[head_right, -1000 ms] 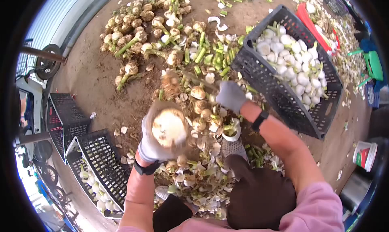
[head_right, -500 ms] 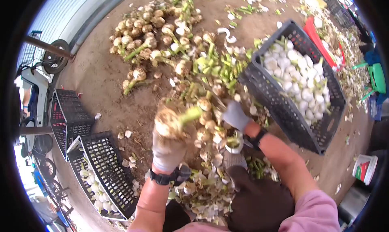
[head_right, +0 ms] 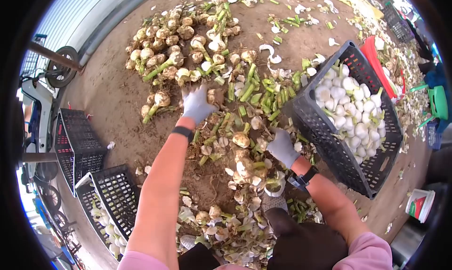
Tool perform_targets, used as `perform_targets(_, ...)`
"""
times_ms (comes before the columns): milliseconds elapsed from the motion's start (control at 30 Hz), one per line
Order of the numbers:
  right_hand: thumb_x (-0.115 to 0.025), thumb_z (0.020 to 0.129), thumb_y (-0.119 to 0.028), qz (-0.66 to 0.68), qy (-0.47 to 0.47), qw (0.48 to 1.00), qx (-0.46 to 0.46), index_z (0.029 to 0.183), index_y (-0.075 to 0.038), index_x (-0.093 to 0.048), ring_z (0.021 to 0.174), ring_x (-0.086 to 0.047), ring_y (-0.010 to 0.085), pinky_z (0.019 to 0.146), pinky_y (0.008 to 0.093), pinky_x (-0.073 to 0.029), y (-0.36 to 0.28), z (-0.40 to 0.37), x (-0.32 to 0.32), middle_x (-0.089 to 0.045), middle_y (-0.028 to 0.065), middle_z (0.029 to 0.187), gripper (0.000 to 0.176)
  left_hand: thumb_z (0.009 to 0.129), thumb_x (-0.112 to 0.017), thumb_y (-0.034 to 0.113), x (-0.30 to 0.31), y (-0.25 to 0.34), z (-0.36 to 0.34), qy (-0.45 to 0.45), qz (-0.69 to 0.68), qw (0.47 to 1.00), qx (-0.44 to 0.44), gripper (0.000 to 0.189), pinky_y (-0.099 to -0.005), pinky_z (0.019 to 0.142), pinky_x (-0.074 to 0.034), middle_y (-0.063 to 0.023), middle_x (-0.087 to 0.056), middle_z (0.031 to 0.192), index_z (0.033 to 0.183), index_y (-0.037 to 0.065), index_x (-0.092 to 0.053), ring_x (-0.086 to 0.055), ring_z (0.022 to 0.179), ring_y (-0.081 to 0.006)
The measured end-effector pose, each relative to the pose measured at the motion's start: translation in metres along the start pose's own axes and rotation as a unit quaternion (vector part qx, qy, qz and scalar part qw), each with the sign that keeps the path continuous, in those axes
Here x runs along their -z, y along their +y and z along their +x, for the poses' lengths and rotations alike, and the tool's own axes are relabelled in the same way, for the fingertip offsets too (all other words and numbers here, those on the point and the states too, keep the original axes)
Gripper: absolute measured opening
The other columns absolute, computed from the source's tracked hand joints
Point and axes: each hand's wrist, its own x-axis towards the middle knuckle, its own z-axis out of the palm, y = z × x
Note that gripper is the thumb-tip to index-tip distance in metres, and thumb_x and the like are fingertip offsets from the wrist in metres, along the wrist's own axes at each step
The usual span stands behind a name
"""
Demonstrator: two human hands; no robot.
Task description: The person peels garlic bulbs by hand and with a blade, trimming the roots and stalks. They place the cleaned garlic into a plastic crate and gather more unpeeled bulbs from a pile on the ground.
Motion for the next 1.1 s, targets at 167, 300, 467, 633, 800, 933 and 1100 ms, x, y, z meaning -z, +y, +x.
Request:
perform_targets(167, -0.073, 0.081, -0.01, -0.024, -0.02, 0.995, 0.092, 0.107, 0.001, -0.068, 0.081, -0.064, 0.0113, 0.072, 0.0288, -0.048, -0.041, -0.002, 0.005, -0.072, 0.0127, 0.09, 0.029, 0.068, -0.081, -0.002, -0.048, -0.026, -0.057, -0.009, -0.757, 0.652, 0.032, 0.086, -0.0328, 0.082, -0.058, -0.0197, -0.054, 0.122, 0.137, 0.003, -0.029, -0.062, 0.101, -0.0251)
perform_targets(300, -0.078, 0.07, -0.019, -0.191, -0.04, 0.955, 0.223, 0.094, -0.008, -0.066, 0.067, -0.067, 0.0239, 0.061, 0.0348, -0.052, -0.1, -0.011, 0.003, -0.066, 0.0126, 0.077, 0.029, 0.074, -0.08, 0.003, -0.006, 0.023, -0.115, 0.042, -0.51, 0.858, -0.038, 0.07, -0.0309, 0.086, -0.054, -0.0129, -0.06, 0.116, 0.13, 0.001, -0.037, -0.062, 0.102, -0.0195)
perform_targets(467, -0.071, 0.067, -0.015, -0.23, 0.073, 0.914, 0.326, 0.079, -0.011, -0.056, 0.061, -0.062, 0.0301, 0.053, 0.0404, -0.048, -0.128, -0.035, -0.015, -0.057, 0.0071, 0.072, 0.02, 0.072, -0.082, 0.006, 0.004, 0.048, -0.14, -0.037, -0.734, 0.676, -0.046, 0.061, -0.0283, 0.089, -0.052, -0.0069, -0.065, 0.114, 0.124, 0.003, -0.05, -0.062, 0.101, -0.0108)
perform_targets(633, -0.07, 0.068, -0.015, -0.233, 0.082, 0.911, 0.329, 0.079, -0.012, -0.056, 0.063, -0.063, 0.0297, 0.054, 0.0398, -0.048, -0.145, -0.044, -0.013, -0.058, 0.0073, 0.073, 0.018, 0.098, -0.053, 0.02, 0.013, 0.053, -0.166, -0.166, -0.923, 0.347, -0.028, 0.03, -0.0301, 0.091, -0.052, -0.0063, -0.064, 0.118, 0.124, 0.005, -0.054, -0.064, 0.102, -0.0154)
perform_targets(800, -0.07, 0.069, -0.014, -0.208, 0.068, 0.922, 0.32, 0.08, -0.011, -0.058, 0.064, -0.063, 0.0303, 0.055, 0.0399, -0.049, -0.142, -0.05, -0.012, -0.058, 0.0078, 0.072, 0.017, 0.097, -0.048, 0.022, 0.002, 0.038, -0.161, -0.163, -0.876, 0.45, -0.063, 0.032, -0.031, 0.091, -0.052, -0.0061, -0.065, 0.114, 0.122, 0.003, -0.054, -0.064, 0.1, -0.0172)
perform_targets(933, -0.07, 0.073, -0.016, -0.189, 0.073, 0.925, 0.321, 0.084, -0.01, -0.061, 0.067, -0.065, 0.0305, 0.058, 0.0397, -0.051, -0.139, -0.044, -0.011, -0.061, 0.0091, 0.074, 0.016, 0.073, -0.076, 0.012, 0.015, 0.052, -0.174, -0.004, -0.731, 0.674, -0.102, 0.052, -0.0302, 0.088, -0.052, -0.0087, -0.066, 0.109, 0.12, 0.002, -0.054, -0.065, 0.097, -0.0184)
perform_targets(1100, -0.067, 0.083, -0.025, -0.328, -0.134, 0.935, -0.025, 0.094, -0.001, -0.069, 0.063, -0.067, 0.0295, 0.062, 0.039, -0.054, -0.06, 0.017, 0.038, -0.069, 0.0181, 0.082, 0.027, 0.059, -0.078, 0.02, 0.065, 0.076, -0.211, 0.066, -0.399, 0.872, -0.274, 0.061, -0.0369, 0.08, -0.052, -0.0116, -0.062, 0.097, 0.112, 0.002, -0.052, -0.064, 0.091, -0.0232)
